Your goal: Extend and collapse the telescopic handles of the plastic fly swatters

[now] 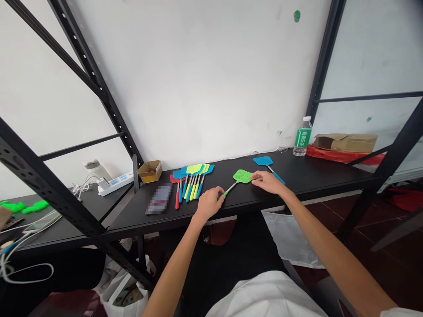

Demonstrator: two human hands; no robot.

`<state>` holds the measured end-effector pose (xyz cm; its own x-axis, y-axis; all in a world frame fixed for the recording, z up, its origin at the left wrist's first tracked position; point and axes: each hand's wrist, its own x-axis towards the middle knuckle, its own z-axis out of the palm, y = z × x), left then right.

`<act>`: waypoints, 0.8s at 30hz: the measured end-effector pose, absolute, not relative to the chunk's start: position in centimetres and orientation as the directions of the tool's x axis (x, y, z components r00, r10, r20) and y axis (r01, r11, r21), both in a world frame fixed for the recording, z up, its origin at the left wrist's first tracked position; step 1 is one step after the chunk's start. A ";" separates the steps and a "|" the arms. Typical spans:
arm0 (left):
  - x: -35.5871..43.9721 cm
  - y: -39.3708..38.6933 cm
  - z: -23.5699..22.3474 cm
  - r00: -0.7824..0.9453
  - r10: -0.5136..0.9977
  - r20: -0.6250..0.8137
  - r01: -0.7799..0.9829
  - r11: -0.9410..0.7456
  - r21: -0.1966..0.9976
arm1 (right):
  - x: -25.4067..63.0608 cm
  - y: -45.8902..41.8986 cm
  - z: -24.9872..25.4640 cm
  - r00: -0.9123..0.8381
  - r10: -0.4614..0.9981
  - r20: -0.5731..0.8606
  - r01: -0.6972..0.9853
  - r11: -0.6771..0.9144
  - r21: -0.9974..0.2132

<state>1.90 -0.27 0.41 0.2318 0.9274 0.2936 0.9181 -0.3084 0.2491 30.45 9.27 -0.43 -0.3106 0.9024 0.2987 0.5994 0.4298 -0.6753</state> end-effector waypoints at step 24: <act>1.4 0.2 -0.8 0.235 0.878 0.417 0.742 -0.439 0.506 | 26.1 8.5 -1.7 -0.259 0.925 0.277 0.127 0.317 -0.940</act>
<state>1.41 0.18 -0.76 0.2354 0.8778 0.4172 0.7425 -0.4395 0.5056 26.08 8.45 -1.72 -0.2586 0.9255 0.2767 0.1269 0.3165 -0.9400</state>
